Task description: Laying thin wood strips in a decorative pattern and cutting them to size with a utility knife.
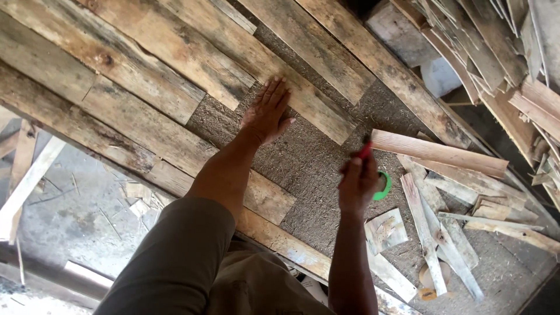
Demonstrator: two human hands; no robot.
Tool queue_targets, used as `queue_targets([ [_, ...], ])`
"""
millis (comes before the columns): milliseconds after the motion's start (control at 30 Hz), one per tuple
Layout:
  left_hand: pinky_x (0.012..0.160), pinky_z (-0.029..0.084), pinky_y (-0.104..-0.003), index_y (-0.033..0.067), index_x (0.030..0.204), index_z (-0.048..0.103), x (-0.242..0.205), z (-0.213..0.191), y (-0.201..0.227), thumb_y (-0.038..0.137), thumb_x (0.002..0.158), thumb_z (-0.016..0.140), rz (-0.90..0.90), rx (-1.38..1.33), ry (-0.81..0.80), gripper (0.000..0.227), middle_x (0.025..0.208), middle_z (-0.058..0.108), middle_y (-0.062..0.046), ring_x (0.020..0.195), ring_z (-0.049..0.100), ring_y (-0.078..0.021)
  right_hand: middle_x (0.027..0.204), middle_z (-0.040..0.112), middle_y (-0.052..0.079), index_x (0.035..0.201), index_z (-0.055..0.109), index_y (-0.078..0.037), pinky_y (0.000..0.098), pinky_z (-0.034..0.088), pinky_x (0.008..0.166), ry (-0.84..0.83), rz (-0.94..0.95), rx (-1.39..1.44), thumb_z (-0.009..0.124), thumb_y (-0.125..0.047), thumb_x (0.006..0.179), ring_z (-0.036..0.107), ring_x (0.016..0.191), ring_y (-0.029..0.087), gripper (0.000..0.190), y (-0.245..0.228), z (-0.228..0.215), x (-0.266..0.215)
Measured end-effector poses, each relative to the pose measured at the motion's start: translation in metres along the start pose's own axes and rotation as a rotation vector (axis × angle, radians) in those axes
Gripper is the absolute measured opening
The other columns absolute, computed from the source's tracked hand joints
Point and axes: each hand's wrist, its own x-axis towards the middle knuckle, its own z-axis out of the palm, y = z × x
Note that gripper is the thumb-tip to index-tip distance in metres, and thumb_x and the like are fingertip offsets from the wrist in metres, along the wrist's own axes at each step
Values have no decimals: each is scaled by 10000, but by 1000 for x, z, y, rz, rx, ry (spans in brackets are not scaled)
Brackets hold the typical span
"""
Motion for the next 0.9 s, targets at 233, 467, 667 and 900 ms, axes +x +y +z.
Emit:
queue_targets([
  [233, 1283, -31, -402, 50, 1652, 147, 3, 3, -2, 627, 1052, 299, 1, -8, -8, 846, 1724, -32, -183, 1594, -55, -325, 1092, 740, 91, 1481, 526, -38, 258, 578, 619, -364, -186, -249, 456, -141, 1115, 682, 748, 107, 386, -20, 45, 32],
  [467, 1294, 1, -405, 51, 1649, 198, 0, 6, -3, 601, 1055, 334, -7, -63, 41, 821, 1728, 20, -181, 1598, -24, -327, 1105, 746, 150, 1449, 476, -29, 279, 595, 634, -519, -286, -540, 470, -56, 1033, 706, 758, 139, 417, -20, 68, 83],
  [667, 1299, 23, -405, 57, 1633, 255, 0, 3, -3, 564, 1067, 351, -11, -86, 56, 767, 1728, 74, -168, 1600, 19, -318, 1026, 704, 158, 1432, 511, -75, 383, 571, 528, -343, -275, -658, 452, 22, 1038, 658, 702, 224, 410, -39, 64, 104],
  [900, 1288, 27, -417, 98, 1636, 230, 4, 2, -3, 593, 1049, 286, -21, -55, -11, 770, 1725, 61, -155, 1595, 20, -315, 1162, 591, 221, 1373, 449, -24, 518, 580, 787, -95, -183, -907, 540, -50, 1027, 646, 937, 342, 359, 65, 29, 88],
])
